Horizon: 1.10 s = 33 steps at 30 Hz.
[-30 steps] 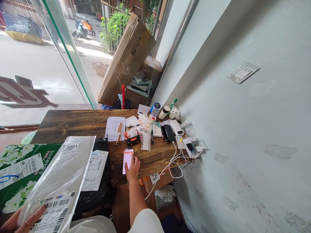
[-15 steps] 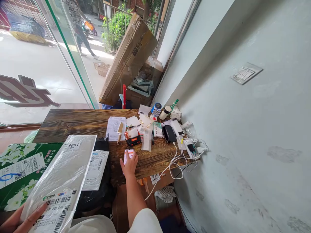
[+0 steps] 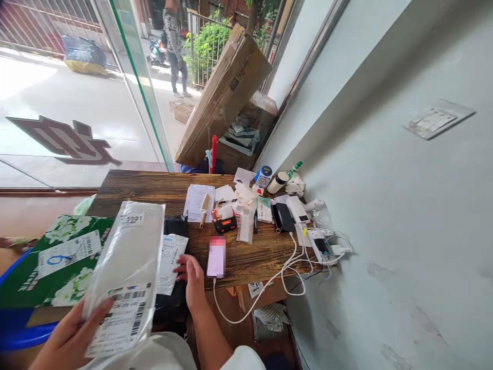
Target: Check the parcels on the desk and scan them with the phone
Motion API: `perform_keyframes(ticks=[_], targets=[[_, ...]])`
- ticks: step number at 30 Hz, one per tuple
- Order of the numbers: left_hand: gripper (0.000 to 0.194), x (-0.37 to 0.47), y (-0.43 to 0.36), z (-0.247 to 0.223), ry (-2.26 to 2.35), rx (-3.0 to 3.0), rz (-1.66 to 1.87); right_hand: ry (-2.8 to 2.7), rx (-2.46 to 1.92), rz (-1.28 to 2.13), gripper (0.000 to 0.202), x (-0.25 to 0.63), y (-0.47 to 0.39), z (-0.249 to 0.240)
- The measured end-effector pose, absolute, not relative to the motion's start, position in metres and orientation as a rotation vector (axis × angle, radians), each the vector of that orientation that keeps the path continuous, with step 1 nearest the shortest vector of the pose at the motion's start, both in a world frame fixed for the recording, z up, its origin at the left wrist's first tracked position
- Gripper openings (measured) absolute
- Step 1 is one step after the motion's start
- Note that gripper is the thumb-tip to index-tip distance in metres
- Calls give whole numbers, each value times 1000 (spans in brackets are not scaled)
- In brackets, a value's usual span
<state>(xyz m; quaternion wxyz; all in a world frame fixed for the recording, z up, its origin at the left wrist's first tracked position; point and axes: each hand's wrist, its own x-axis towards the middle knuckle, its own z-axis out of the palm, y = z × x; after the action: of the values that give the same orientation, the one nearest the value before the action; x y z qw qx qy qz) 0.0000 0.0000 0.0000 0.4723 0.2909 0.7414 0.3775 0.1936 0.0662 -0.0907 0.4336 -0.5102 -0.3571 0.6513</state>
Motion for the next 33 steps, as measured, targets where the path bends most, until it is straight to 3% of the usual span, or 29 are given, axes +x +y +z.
perform_keyframes(ticks=[3, 8, 16, 23, 28, 33], targets=[[57, 15, 8, 15, 1618, 584, 963, -701, -930, 2015, 57, 172, 56, -42], [53, 13, 12, 9, 1495, 581, 995, -666, -885, 1941, 55, 163, 56, -12], [57, 12, 13, 18, 1380, 488, 983, -725, -854, 1893, 54, 168, 59, -8], [81, 12, 9, 27, 1301, 459, 945, -760, -829, 1884, 53, 168, 60, -14], [81, 2, 18, 14, 1466, 470, 917, -883, -797, 1847, 54, 156, 48, -19], [67, -34, 3, -2, 1730, 502, 958, -1344, -944, 1772, 46, 142, 34, -48]])
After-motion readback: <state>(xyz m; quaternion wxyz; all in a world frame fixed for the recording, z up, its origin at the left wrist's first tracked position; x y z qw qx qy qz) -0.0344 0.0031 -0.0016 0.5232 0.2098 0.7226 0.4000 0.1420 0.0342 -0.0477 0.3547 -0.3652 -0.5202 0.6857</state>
